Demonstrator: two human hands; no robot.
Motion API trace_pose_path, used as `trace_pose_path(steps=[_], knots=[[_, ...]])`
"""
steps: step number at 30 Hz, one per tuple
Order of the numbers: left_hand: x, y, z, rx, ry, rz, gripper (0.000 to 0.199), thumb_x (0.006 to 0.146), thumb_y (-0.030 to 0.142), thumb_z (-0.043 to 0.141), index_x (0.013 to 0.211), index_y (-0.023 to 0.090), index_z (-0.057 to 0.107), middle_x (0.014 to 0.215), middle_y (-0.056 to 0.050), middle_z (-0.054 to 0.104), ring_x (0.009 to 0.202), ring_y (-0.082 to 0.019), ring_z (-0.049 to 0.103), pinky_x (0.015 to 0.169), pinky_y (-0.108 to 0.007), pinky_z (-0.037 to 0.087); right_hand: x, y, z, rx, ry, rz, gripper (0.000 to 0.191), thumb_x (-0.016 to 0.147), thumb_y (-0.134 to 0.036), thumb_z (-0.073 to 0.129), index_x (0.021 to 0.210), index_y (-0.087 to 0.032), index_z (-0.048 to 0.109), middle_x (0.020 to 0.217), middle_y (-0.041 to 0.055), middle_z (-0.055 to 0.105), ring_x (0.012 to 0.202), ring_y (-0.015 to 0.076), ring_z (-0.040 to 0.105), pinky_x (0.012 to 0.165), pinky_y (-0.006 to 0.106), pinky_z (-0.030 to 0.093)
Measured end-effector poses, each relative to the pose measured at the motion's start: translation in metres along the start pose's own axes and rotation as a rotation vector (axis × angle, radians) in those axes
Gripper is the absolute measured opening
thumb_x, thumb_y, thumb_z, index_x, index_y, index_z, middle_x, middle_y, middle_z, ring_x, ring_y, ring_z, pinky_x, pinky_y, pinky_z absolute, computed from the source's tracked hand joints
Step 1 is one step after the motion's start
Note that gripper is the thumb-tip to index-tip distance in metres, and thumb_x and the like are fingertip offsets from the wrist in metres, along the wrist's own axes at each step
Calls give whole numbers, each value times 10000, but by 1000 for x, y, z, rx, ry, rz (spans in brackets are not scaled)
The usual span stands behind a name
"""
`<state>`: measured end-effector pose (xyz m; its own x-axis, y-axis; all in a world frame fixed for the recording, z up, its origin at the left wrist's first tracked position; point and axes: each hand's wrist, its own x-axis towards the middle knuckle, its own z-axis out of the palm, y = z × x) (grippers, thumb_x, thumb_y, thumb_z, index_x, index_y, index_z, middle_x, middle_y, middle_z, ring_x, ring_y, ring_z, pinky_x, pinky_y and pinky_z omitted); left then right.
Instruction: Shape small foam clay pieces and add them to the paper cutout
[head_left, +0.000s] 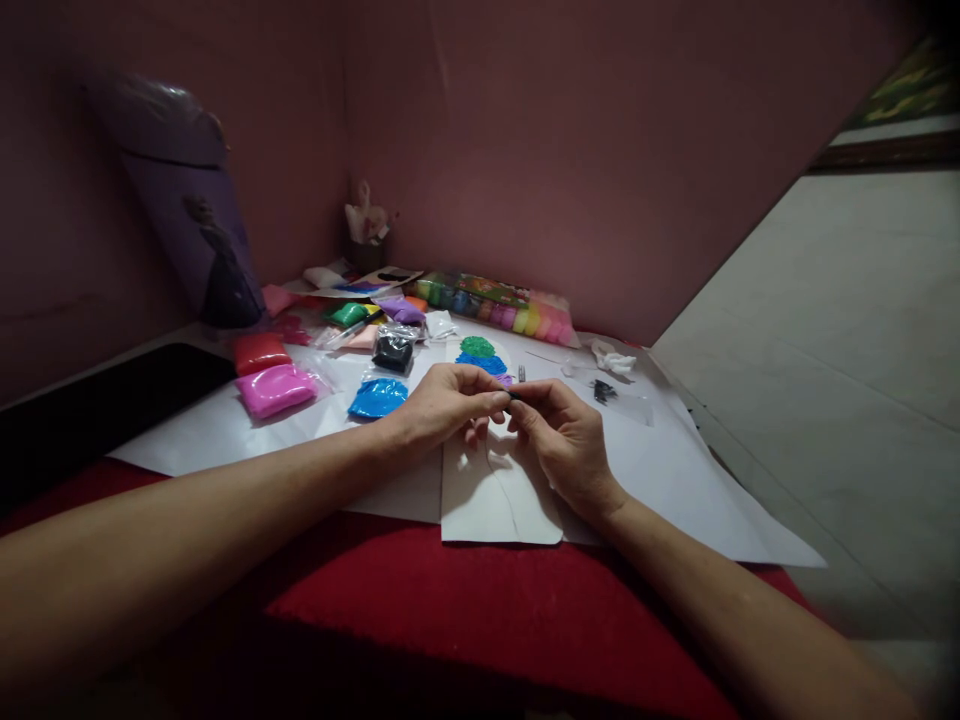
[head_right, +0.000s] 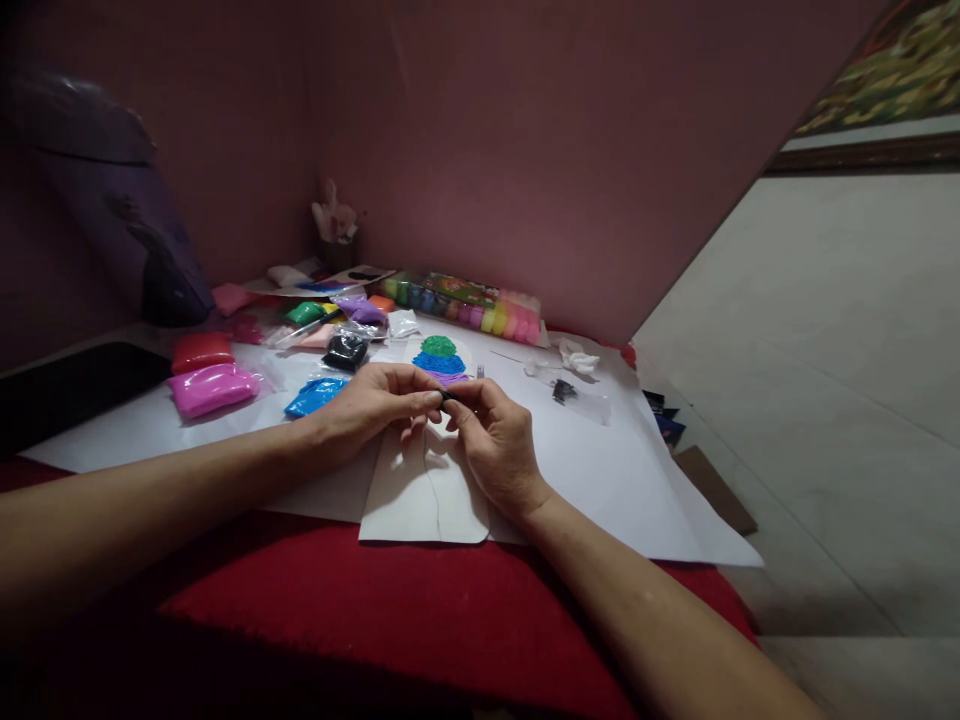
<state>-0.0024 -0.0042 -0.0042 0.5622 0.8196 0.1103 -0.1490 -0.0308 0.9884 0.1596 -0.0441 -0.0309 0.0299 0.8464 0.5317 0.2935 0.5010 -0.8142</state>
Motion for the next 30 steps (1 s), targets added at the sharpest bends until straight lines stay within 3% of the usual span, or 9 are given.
trace_pose_path(steps=[8, 18, 26, 30], knots=[[2, 0, 1, 63, 27, 8, 157, 794, 203, 634, 663, 124, 599, 443, 19, 526, 382, -80, 461, 442, -211, 352, -2, 0, 1, -18, -22, -11, 71, 859, -234, 649, 922, -205, 660, 758, -3, 671, 621, 118, 589, 606, 288, 494], [1, 3, -1, -25, 156, 29, 111, 746, 206, 690, 733, 109, 639, 606, -3, 612, 445, -65, 505, 449, -198, 387, 5, 2, -1, 53, 75, 73, 75, 858, -260, 627, 866, -187, 645, 703, -11, 623, 558, 101, 536, 508, 241, 445], [0, -1, 0, -75, 52, -2, 125, 737, 188, 681, 817, 98, 649, 623, -12, 642, 442, -70, 539, 451, -207, 456, 4, 2, 0, 87, 75, 135, 97, 843, -286, 639, 870, -193, 648, 621, -29, 582, 503, 103, 513, 436, 224, 413], [1, 0, 2, -37, 28, -25, 130, 728, 193, 693, 783, 98, 622, 638, -34, 662, 457, -89, 580, 427, -204, 470, 4, 2, -1, 34, 54, 84, 100, 864, -289, 613, 879, -195, 644, 656, -21, 597, 538, 112, 541, 486, 240, 445]])
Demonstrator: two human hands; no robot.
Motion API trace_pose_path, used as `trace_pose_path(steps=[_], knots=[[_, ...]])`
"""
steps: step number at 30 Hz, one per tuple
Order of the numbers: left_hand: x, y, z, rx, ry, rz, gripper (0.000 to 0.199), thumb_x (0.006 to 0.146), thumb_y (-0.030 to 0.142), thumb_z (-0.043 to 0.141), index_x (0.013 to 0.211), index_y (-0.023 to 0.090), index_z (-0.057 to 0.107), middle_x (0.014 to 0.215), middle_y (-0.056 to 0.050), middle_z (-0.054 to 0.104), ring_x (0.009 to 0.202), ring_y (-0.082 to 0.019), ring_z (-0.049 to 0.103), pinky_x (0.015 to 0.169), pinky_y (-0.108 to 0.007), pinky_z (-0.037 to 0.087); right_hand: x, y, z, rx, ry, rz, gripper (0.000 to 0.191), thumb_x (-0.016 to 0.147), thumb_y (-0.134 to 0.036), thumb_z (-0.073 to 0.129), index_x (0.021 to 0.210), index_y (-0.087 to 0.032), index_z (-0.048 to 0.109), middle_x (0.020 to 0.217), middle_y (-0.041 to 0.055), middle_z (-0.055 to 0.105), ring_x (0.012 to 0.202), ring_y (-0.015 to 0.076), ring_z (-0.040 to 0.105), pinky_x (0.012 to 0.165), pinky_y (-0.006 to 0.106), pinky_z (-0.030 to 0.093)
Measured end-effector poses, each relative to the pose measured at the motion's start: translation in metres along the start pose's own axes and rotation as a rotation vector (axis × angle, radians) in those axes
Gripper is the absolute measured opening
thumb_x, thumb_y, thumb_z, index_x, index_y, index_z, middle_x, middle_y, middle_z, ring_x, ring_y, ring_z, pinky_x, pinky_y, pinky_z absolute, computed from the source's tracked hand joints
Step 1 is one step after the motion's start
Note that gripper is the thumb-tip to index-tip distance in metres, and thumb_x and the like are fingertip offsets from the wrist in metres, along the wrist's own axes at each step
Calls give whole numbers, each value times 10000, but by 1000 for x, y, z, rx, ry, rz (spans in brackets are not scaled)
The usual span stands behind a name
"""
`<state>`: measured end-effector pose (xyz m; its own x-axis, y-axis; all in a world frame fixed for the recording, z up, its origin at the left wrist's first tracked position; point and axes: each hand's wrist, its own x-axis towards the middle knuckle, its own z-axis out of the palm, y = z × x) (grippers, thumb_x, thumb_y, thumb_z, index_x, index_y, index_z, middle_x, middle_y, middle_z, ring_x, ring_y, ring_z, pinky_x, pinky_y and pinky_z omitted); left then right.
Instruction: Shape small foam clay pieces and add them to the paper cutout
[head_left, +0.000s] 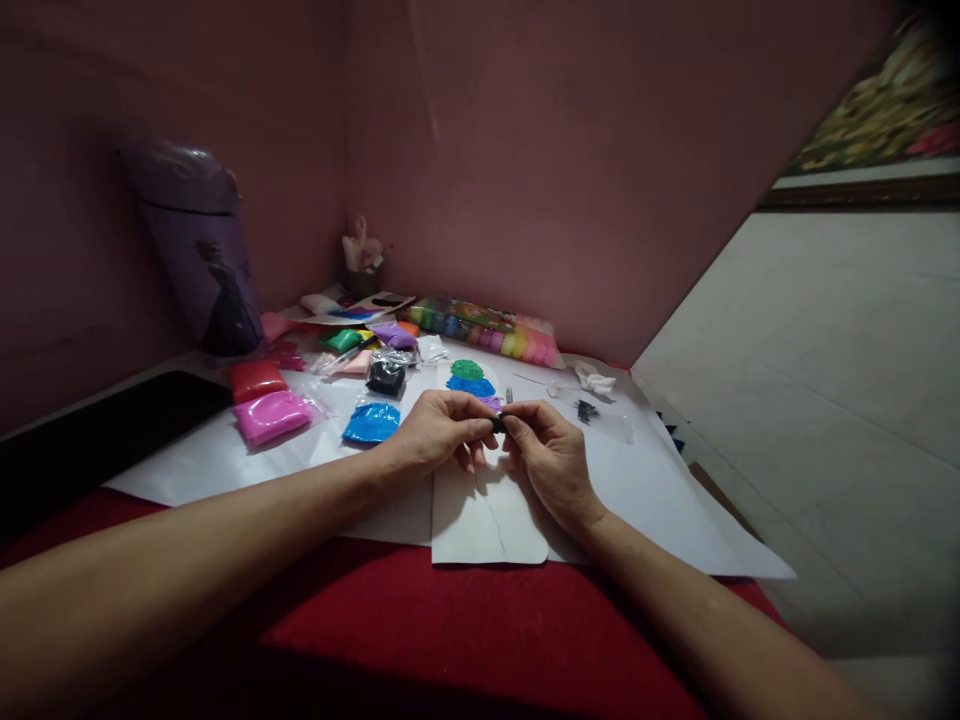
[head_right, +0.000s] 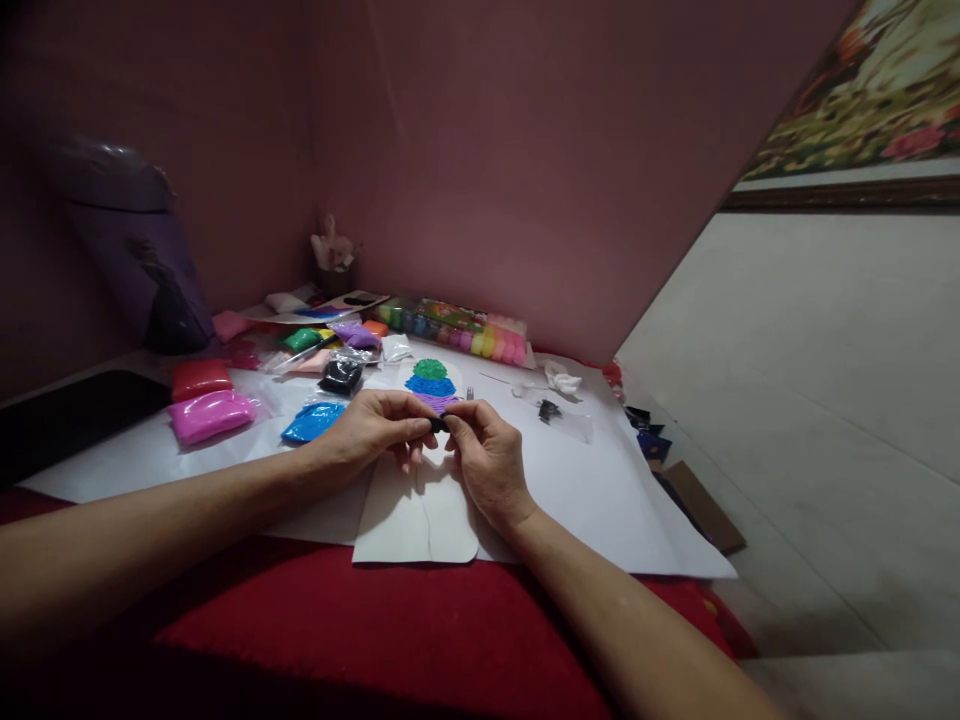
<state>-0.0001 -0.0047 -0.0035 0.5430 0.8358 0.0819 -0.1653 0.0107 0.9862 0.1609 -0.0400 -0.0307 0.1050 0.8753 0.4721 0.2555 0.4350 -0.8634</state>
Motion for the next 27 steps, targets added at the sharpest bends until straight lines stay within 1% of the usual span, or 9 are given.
trace_pose_path(steps=[3, 5, 8, 12, 16, 19, 21, 24, 27], knots=[[1, -1, -1, 9, 18, -3, 204, 710, 229, 724, 756, 125, 554, 617, -33, 663, 435, -107, 591, 382, -196, 443, -2, 0, -1, -35, -64, -41, 156, 920, -313, 537, 931, -197, 641, 634, -25, 582, 502, 107, 524, 488, 247, 442], [1, -2, -2, 21, 27, 29, 238, 708, 247, 730, 786, 141, 531, 560, -3, 637, 385, -104, 559, 357, -191, 413, -3, 0, -2, -36, -102, -59, 158, 921, -321, 545, 965, -202, 638, 663, -18, 600, 518, 110, 540, 504, 252, 456], [2, -2, -4, 64, 2, 66, 230, 721, 247, 710, 871, 127, 583, 508, 36, 588, 357, -87, 511, 362, -188, 391, -3, 0, -1, -7, -114, -96, 147, 865, -289, 635, 993, -217, 642, 796, 12, 661, 658, 139, 613, 597, 269, 502], [2, 0, -4, 132, -12, 51, 155, 727, 247, 685, 776, 103, 651, 507, 27, 564, 401, -73, 514, 415, -188, 400, -2, 1, 1, 11, -112, -98, 181, 849, -261, 647, 1025, -223, 630, 857, 22, 690, 757, 164, 654, 687, 302, 535], [2, 0, -4, 80, 23, 60, 164, 715, 250, 704, 757, 110, 630, 532, 21, 577, 430, -73, 515, 449, -196, 410, -1, 1, 1, -3, -87, -78, 136, 843, -271, 650, 964, -215, 619, 777, -1, 673, 656, 143, 632, 609, 279, 531], [1, -3, -5, 29, -5, 52, 203, 709, 279, 721, 759, 116, 612, 531, 15, 582, 440, -82, 516, 463, -209, 427, -2, 1, 1, -9, -97, -92, 123, 836, -269, 656, 939, -214, 617, 773, 0, 670, 644, 144, 633, 586, 272, 524], [2, -5, -6, 12, -38, 50, 231, 729, 324, 713, 748, 117, 612, 536, 14, 579, 441, -82, 517, 467, -212, 432, -2, 0, 1, -41, -115, -119, 117, 844, -259, 646, 950, -213, 623, 800, 13, 680, 692, 158, 652, 633, 289, 532], [1, -4, -7, 25, -40, 45, 276, 744, 370, 708, 719, 112, 614, 531, 16, 568, 418, -71, 508, 448, -198, 410, -2, -3, 0, -140, -137, -184, 87, 874, -242, 605, 942, -200, 639, 828, 38, 679, 745, 173, 652, 706, 321, 530], [0, 2, -4, 43, -31, 7, 226, 713, 295, 730, 699, 110, 602, 485, 18, 565, 385, -75, 502, 433, -196, 399, -3, -7, 0, -266, -137, -273, 87, 879, -224, 587, 926, -193, 653, 818, 47, 662, 726, 175, 622, 691, 326, 513]])
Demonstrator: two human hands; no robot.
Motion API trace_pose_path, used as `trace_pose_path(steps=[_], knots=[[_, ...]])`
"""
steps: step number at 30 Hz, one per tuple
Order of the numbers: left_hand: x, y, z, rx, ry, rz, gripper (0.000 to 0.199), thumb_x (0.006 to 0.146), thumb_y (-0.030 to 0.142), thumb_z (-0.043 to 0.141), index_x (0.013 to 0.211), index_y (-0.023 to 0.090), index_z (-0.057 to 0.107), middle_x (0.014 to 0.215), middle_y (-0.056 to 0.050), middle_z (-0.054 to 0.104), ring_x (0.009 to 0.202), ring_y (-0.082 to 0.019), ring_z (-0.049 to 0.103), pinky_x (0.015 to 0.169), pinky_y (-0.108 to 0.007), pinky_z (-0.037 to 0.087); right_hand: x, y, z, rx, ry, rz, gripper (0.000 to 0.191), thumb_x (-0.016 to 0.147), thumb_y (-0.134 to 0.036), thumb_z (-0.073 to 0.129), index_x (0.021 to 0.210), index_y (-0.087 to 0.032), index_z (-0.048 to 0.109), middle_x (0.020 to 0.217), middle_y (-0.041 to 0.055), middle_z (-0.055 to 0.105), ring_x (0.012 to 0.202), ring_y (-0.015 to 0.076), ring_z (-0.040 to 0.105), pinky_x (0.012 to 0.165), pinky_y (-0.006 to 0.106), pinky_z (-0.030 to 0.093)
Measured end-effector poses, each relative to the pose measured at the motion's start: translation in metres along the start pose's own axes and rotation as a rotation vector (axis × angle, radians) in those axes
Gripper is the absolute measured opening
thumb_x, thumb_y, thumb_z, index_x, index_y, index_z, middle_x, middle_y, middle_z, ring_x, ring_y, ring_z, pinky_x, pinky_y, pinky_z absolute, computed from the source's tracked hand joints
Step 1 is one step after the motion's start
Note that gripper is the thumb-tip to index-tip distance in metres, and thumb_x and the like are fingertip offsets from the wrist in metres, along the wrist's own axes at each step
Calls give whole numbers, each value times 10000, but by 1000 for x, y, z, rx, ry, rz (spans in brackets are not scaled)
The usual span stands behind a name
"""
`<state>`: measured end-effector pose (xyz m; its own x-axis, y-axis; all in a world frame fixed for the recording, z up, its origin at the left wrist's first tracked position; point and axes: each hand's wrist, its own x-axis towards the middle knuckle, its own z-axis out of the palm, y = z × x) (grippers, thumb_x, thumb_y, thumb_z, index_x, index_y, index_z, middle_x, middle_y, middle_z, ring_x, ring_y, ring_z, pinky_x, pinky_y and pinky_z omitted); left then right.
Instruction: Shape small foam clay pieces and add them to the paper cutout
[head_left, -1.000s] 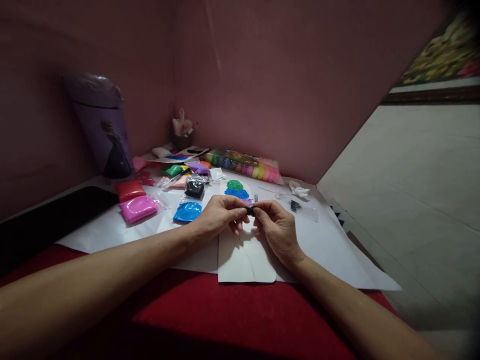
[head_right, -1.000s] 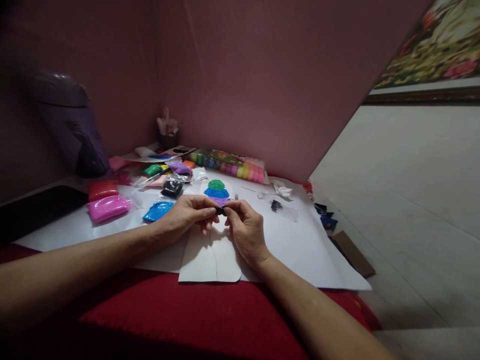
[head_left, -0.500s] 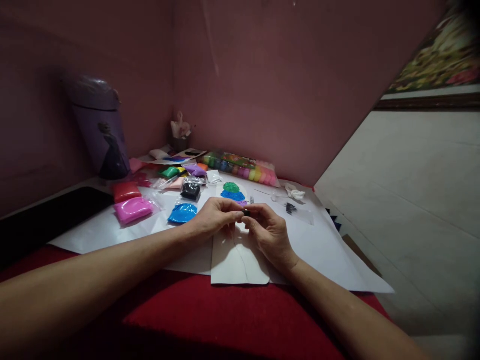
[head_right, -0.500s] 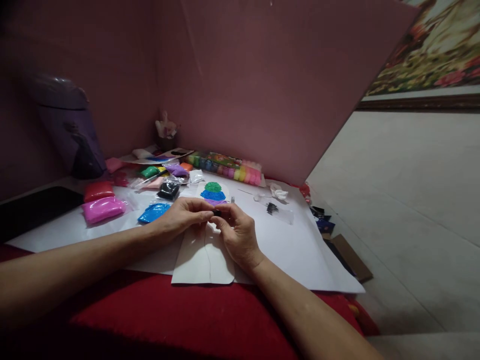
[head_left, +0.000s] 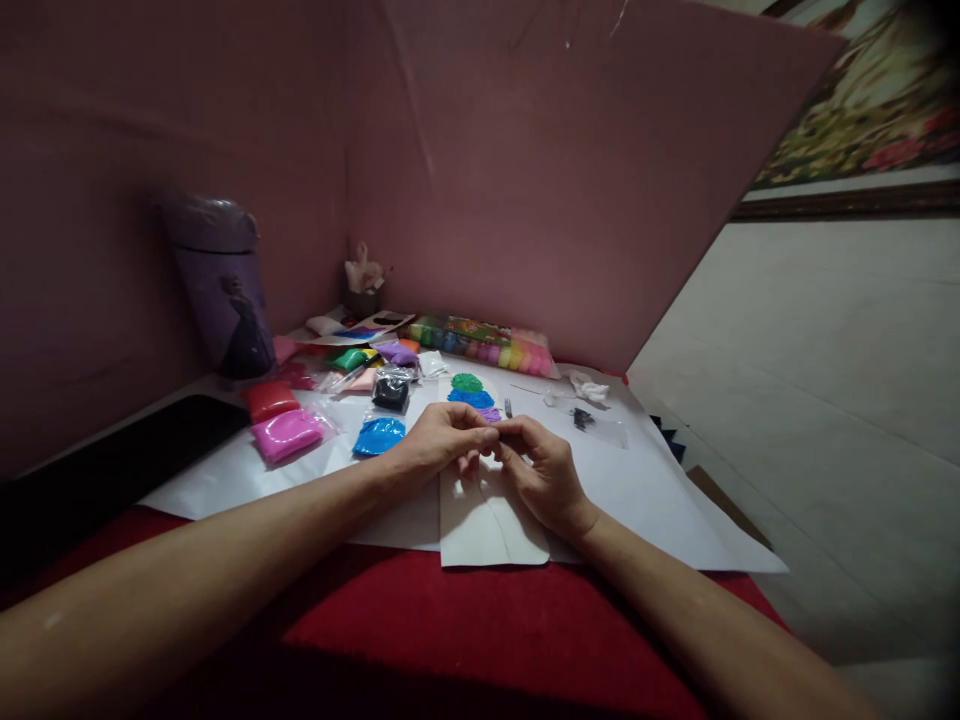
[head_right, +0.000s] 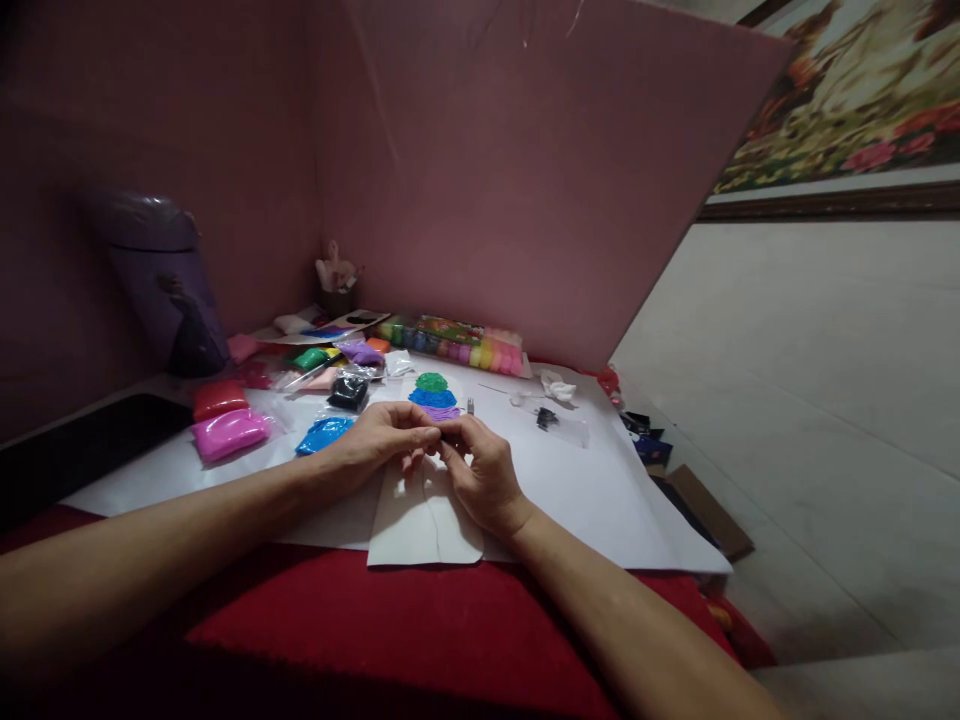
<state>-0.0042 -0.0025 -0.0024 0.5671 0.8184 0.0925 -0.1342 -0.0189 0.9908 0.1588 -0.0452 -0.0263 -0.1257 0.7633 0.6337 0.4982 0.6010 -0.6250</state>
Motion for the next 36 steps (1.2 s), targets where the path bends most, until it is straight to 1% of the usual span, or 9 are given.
trace_pose_path(steps=[2, 5, 12, 17, 21, 23, 26, 30, 36], knots=[[-1, 4, 2, 2, 20, -23, 158, 701, 215, 716, 688, 111, 597, 453, 16, 561, 383, -82, 511, 434, -192, 398, 0, -1, 1, -44, 9, -23, 95, 872, -218, 592, 930, -191, 662, 816, 47, 657, 717, 173, 607, 679, 322, 502], [0, 4, 3, -20, 89, -16, 104, 688, 148, 695, 678, 107, 599, 460, 14, 568, 394, -77, 515, 436, -184, 397, 0, 2, 4, 9, 55, 34, 75, 856, -224, 612, 905, -187, 654, 806, 38, 658, 701, 163, 604, 675, 308, 493], [10, -7, -7, -156, 220, 57, 183, 674, 232, 743, 699, 104, 615, 629, -22, 634, 455, -75, 529, 439, -200, 412, 6, 13, 6, 215, 202, 214, 78, 790, -245, 661, 798, -181, 617, 689, -17, 605, 601, 124, 548, 574, 252, 452], [10, -10, -10, -144, 141, 51, 214, 667, 227, 760, 818, 97, 684, 617, -3, 617, 460, -67, 517, 468, -202, 407, 8, 12, 2, 279, 188, 259, 141, 808, -318, 667, 823, -183, 631, 676, -18, 600, 561, 117, 534, 535, 247, 457], [7, -10, -5, -72, 55, 52, 286, 698, 258, 743, 921, 83, 705, 578, 1, 602, 451, -73, 495, 454, -207, 387, 5, 11, 4, 243, 133, 207, 116, 844, -296, 638, 869, -186, 664, 753, 12, 655, 604, 127, 568, 574, 260, 472], [7, -9, -3, -48, 21, 42, 291, 699, 268, 736, 911, 70, 712, 551, 4, 587, 441, -75, 482, 450, -213, 386, 3, 9, 5, 184, 106, 156, 114, 865, -269, 609, 901, -188, 681, 781, 25, 665, 641, 137, 586, 595, 267, 478], [7, -8, -3, -42, 22, 49, 282, 692, 280, 740, 882, 73, 712, 586, -9, 612, 445, -73, 488, 460, -217, 387, 1, 7, 5, 146, 70, 126, 153, 906, -273, 552, 944, -188, 673, 717, 7, 627, 564, 119, 554, 552, 260, 461], [6, -8, -4, -27, 29, 52, 262, 696, 293, 739, 849, 83, 704, 606, -13, 621, 454, -71, 497, 469, -215, 380, 1, 8, 4, 239, 25, 143, 144, 882, -325, 606, 931, -192, 631, 713, -3, 628, 543, 114, 552, 517, 250, 452], [4, -5, -3, 0, -14, 51, 205, 701, 293, 721, 744, 99, 672, 548, 11, 573, 431, -68, 478, 446, -207, 362, 1, 8, 6, 371, 62, 200, 96, 825, -281, 678, 828, -193, 639, 664, -24, 625, 555, 103, 547, 527, 231, 447]])
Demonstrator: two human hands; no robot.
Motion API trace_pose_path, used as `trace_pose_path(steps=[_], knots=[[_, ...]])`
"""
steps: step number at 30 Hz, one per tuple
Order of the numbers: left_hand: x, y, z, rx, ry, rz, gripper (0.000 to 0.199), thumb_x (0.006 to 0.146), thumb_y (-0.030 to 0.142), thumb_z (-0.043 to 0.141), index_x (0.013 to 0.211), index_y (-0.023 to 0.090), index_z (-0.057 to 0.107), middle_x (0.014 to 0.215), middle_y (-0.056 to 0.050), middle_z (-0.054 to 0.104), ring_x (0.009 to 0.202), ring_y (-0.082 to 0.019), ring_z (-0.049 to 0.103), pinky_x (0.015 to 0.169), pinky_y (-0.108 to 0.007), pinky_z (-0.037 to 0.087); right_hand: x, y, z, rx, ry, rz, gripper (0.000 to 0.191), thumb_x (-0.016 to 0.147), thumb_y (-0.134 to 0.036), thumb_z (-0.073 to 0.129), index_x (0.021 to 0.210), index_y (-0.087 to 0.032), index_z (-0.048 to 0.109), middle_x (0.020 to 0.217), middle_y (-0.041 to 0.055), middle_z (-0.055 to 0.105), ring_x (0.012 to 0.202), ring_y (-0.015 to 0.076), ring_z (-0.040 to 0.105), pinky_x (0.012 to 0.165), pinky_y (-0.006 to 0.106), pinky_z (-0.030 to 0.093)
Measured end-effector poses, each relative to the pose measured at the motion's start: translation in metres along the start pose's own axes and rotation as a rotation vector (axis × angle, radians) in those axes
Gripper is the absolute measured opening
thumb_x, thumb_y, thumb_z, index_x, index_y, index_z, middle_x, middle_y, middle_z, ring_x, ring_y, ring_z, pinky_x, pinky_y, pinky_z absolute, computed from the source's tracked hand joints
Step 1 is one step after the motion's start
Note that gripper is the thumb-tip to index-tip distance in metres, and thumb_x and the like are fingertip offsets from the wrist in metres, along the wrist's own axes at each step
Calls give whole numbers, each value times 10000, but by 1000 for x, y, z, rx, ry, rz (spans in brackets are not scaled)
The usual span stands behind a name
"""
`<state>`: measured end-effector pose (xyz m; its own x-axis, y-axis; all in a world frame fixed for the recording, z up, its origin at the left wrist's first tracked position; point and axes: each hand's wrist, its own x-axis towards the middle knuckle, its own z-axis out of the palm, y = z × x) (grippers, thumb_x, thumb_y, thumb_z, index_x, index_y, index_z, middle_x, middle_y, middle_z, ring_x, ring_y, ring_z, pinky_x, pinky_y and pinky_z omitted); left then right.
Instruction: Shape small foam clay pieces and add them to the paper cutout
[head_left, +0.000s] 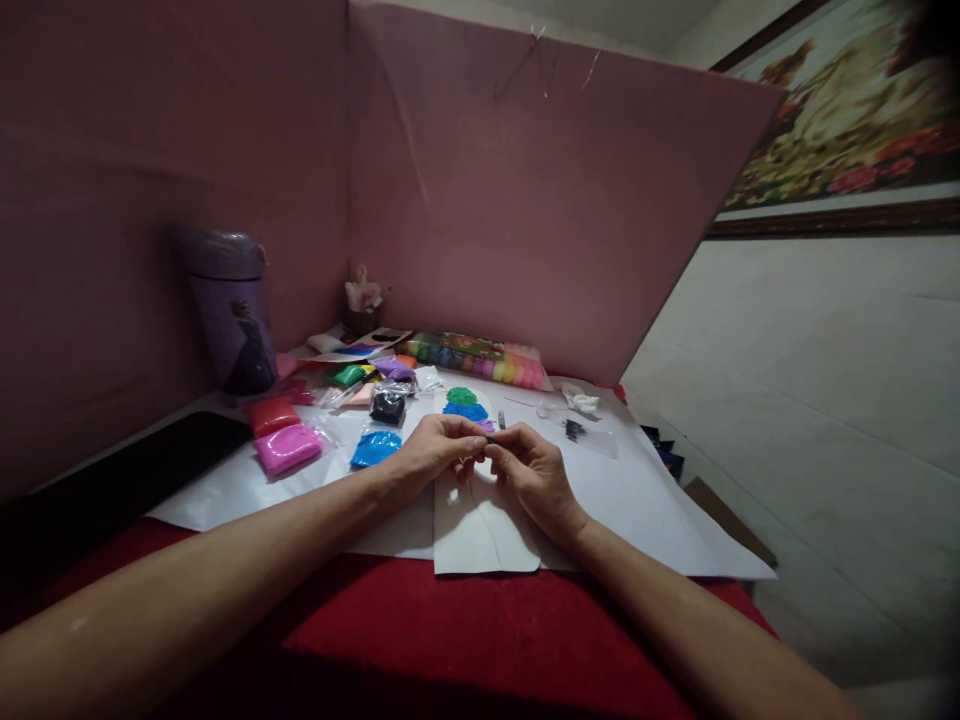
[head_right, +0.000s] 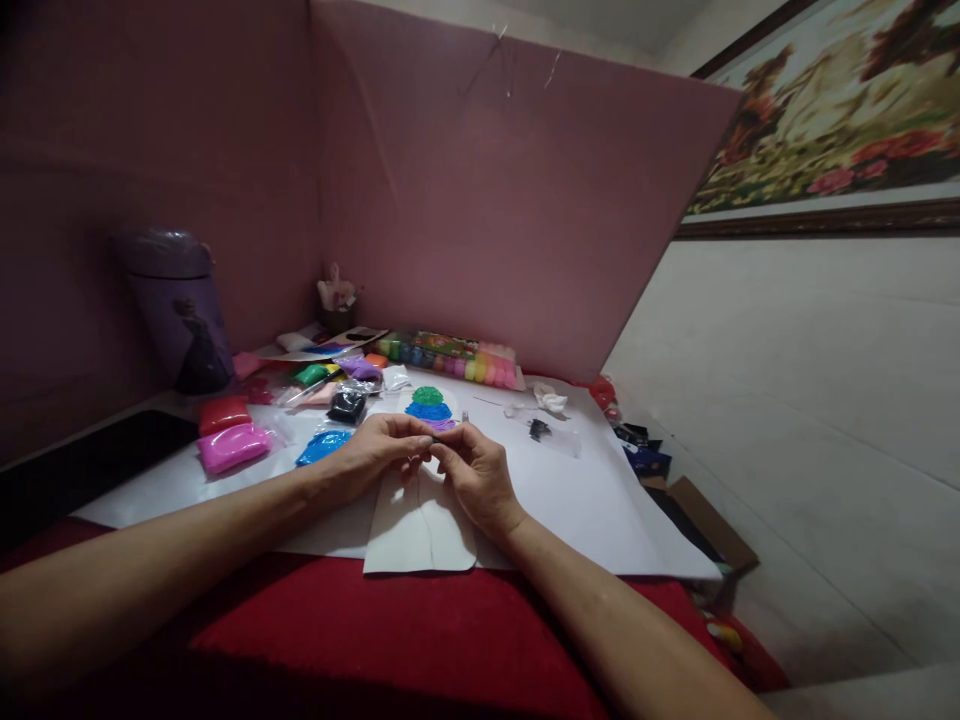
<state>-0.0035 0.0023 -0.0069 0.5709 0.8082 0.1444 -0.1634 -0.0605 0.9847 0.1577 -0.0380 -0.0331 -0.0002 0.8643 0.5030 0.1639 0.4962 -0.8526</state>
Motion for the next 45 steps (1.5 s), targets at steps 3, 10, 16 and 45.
trace_pose_path(steps=[3, 10, 16, 45], knots=[[0, 3, 3, -5, 37, -11, 183, 694, 274, 716, 680, 108, 640, 492, 20, 542, 410, -64, 454, 427, -197, 332, 1, -3, 1, 67, 24, 29, 115, 797, -281, 701, 778, -187, 637, 600, -38, 595, 510, 97, 524, 492, 224, 430], [6, -1, -2, -168, 213, 32, 168, 670, 227, 735, 658, 117, 608, 550, 15, 577, 419, -48, 458, 428, -187, 338, 9, -7, -1, 108, 195, 90, 160, 735, -284, 725, 709, -170, 615, 583, -34, 597, 440, 83, 500, 419, 210, 402], [5, -2, -6, -195, 145, 13, 205, 659, 247, 765, 719, 97, 638, 588, -12, 611, 452, -66, 510, 461, -203, 395, 10, 1, -3, 101, 188, 150, 198, 742, -333, 731, 760, -168, 623, 594, -23, 605, 446, 89, 498, 393, 207, 387], [-2, 6, 6, 37, 35, -40, 119, 764, 164, 628, 661, 117, 591, 485, 28, 538, 357, -52, 460, 402, -183, 346, 1, -5, 2, 67, -15, 53, 176, 822, -349, 678, 851, -188, 615, 633, -26, 593, 506, 105, 530, 472, 237, 452]])
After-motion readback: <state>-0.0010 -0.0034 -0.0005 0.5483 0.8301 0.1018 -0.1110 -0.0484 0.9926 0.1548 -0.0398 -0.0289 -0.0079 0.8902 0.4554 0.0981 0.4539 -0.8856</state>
